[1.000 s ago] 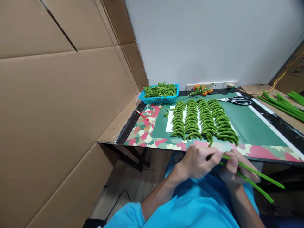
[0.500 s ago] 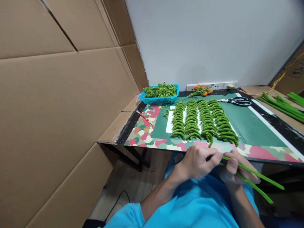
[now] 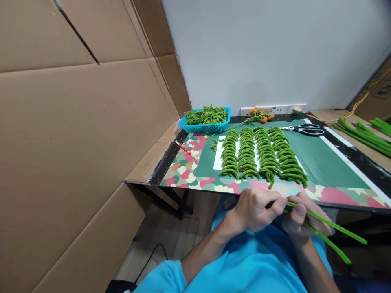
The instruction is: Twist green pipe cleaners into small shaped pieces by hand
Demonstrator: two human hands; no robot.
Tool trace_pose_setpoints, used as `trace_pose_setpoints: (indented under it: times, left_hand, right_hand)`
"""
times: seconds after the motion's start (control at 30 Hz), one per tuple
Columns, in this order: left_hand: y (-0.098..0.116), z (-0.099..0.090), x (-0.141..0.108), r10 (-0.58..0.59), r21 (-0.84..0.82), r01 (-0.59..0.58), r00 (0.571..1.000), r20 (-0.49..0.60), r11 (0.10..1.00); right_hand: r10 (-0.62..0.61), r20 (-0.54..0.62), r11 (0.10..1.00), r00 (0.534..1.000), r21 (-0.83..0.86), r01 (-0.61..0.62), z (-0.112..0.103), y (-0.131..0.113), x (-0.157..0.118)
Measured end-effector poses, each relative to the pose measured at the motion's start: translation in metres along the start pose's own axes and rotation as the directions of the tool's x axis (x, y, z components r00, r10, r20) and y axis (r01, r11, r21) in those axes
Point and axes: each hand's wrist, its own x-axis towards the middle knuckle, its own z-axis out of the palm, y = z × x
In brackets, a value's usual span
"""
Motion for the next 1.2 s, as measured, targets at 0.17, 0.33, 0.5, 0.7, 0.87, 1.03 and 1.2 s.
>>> trace_pose_setpoints:
  times: [0.17,0.33,0.5,0.7,0.87,1.03,1.2]
  left_hand:
    - [-0.003,0.003,-0.001,0.021,0.037,-0.021,1.0,0.0,0.999]
    - [-0.006,0.006,-0.003,0.077,0.091,-0.075,0.997,-0.018,0.993]
    - [-0.011,0.013,-0.005,0.159,0.148,-0.146,0.984,-0.076,0.978]
    - [-0.018,0.021,-0.005,0.265,0.21,-0.236,0.956,-0.123,0.949]
    - [-0.019,0.023,-0.007,0.347,0.278,-0.291,0.921,-0.178,0.915]
    - [-0.024,0.029,-0.008,0.415,0.38,-0.326,0.892,-0.179,0.866]
    - [-0.028,0.034,-0.007,0.506,0.483,-0.373,0.844,-0.178,0.792]
  right_hand:
    - [-0.015,-0.005,1.0,1.0,-0.007,0.015,0.001,-0.001,0.0]
    - [-0.007,-0.019,0.999,1.0,0.041,0.008,0.002,0.0,-0.002]
    - [-0.017,0.002,0.999,1.0,0.038,0.017,0.001,0.0,-0.002]
    - [-0.013,0.016,1.0,1.0,-0.002,0.013,-0.001,-0.002,-0.001]
    - [0.006,0.03,1.0,1.0,-0.02,-0.005,-0.001,-0.006,0.003]
    - [-0.018,0.055,1.0,0.998,0.004,0.018,-0.002,-0.009,0.006]
    - [-0.046,0.068,0.999,0.997,-0.012,0.047,-0.003,-0.009,0.004]
